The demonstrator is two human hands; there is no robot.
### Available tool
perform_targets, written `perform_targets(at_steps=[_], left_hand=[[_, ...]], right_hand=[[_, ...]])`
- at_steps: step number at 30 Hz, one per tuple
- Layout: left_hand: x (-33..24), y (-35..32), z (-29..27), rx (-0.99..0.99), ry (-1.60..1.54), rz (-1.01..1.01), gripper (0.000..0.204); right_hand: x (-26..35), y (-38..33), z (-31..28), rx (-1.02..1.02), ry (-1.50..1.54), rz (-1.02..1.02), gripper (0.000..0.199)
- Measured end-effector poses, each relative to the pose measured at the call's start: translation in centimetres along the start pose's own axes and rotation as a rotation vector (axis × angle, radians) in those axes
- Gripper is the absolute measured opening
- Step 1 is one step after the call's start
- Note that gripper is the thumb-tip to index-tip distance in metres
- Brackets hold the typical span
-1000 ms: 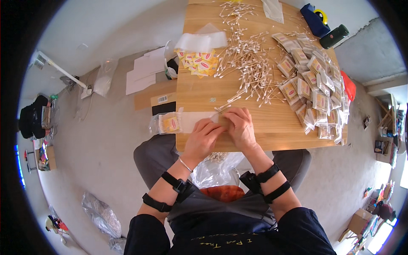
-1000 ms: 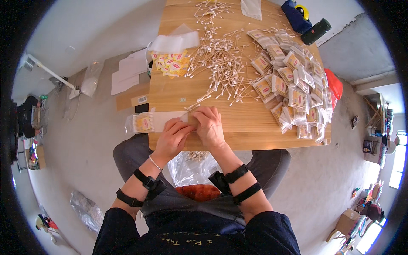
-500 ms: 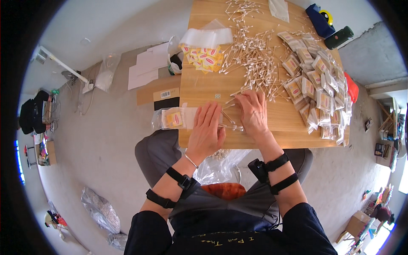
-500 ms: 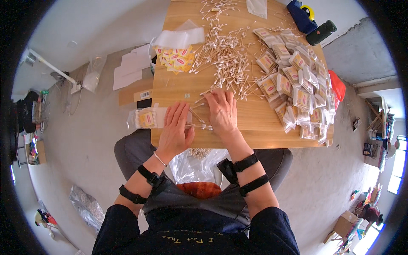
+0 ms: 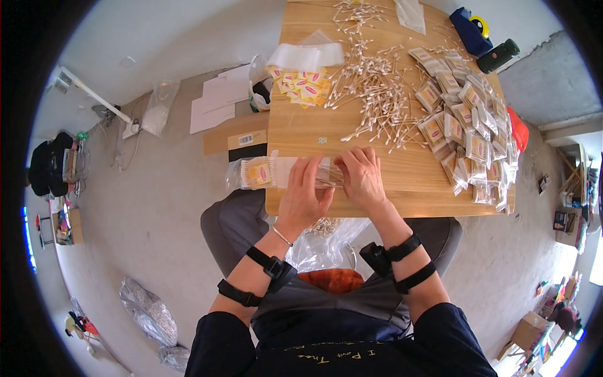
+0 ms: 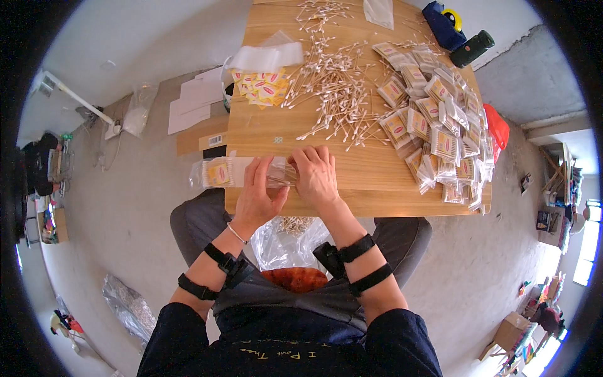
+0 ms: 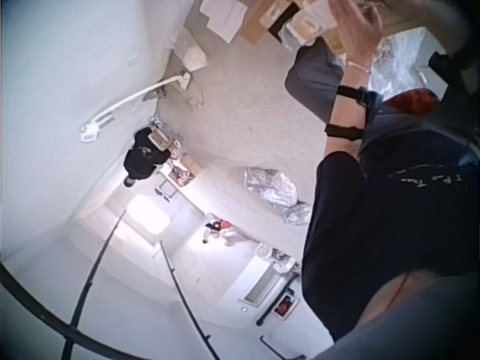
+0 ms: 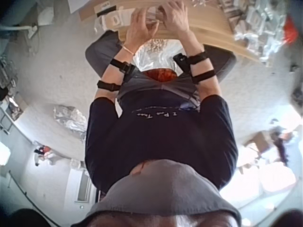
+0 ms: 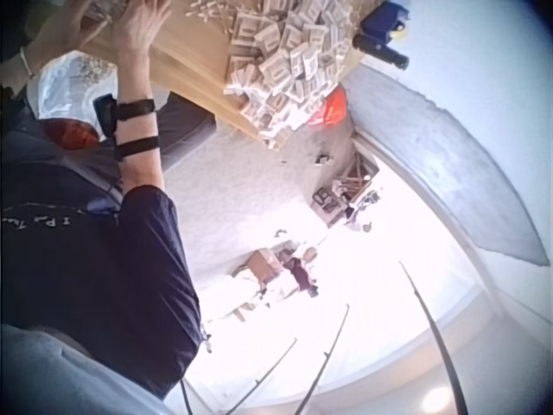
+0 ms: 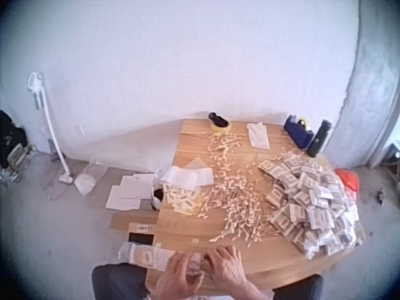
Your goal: Packing cotton swabs into small plastic bags and arranging them on a table.
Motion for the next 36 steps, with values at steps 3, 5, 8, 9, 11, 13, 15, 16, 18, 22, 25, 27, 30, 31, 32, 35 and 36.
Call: perform_targets(at_steps=[3,5,8,9,11,13,15,16,18,22,25,27,30,31,32,35,36], left_hand=[[0.7,-0.3,-0.6,-0.059,-0.169,-0.013,0.066],[1.2,-0.4,-1.0,-0.082,-0.261,-0.009,0.065],[2.0,-0.5,-1.1,-0.076,-0.301,-0.015,0.065],[2.3,-0.5,-1.0,-0.072,-0.333,-0.026,0.062],[2.8,-0.7,-0.7,-0.070,-0.364,-0.039,0.060],[3.0,-0.8,-0.6,-0.077,-0.424,-0.048,0.058],[3.2,-0.9,-0.5,-0.093,-0.449,-0.051,0.058],[3.2,-0.8,-0.6,-0.109,-0.473,-0.051,0.057],[3.0,-0.8,-0.6,-0.134,-0.479,-0.045,0.057],[3.0,-0.8,-0.9,-0.166,-0.478,-0.034,0.056],[3.0,-0.8,-0.9,-0.175,-0.463,-0.040,0.054],[3.0,-0.8,-0.9,-0.175,-0.452,-0.033,0.053],[3.0,-0.8,-0.9,-0.180,-0.448,-0.022,0.052],[2.9,-0.8,-1.0,-0.187,-0.456,-0.016,0.052],[2.8,-0.8,-1.0,-0.187,-0.455,-0.015,0.052],[2.9,-0.7,-1.0,-0.188,-0.466,-0.028,0.052],[2.9,-0.7,-1.0,-0.190,-0.464,-0.028,0.052]], right_hand=[[1.0,-1.4,-0.3,-0.022,0.025,0.044,0.022],[2.6,-2.7,0.0,-0.022,-0.132,-0.005,0.040],[4.8,-4.5,2.1,0.126,-0.380,-0.096,0.060],[4.8,-4.5,2.4,0.126,-0.381,-0.097,0.060],[4.1,-4.5,3.5,0.200,-0.273,-0.037,0.074],[4.0,-3.8,3.1,0.207,-0.330,-0.028,0.077],[3.5,-2.9,3.0,0.212,-0.387,-0.019,0.080],[3.2,-2.5,3.0,0.192,-0.390,-0.026,0.081],[2.9,-1.9,2.9,0.171,-0.395,-0.034,0.081],[2.9,-1.7,2.8,0.196,-0.402,-0.035,0.081],[3.4,-3.0,3.2,0.218,-0.387,-0.056,0.082],[3.5,-3.2,3.4,0.231,-0.366,-0.060,0.083],[3.2,-2.2,3.2,0.222,-0.422,-0.046,0.085],[2.9,-1.6,3.1,0.202,-0.420,-0.041,0.085],[2.7,-1.3,2.9,0.183,-0.419,-0.035,0.086],[2.1,-0.7,2.9,0.180,-0.390,-0.024,0.088],[2.2,-0.6,2.9,0.179,-0.391,-0.025,0.088]])
Point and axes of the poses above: each hand's wrist, its own y-axis towards the middle knuckle, its own z-axis out of the palm, x = y × z, the point moved 7 cm from there along y, towards the middle knuckle, and after that the axes turned 9 degrees about x, right-handed, at the moved point
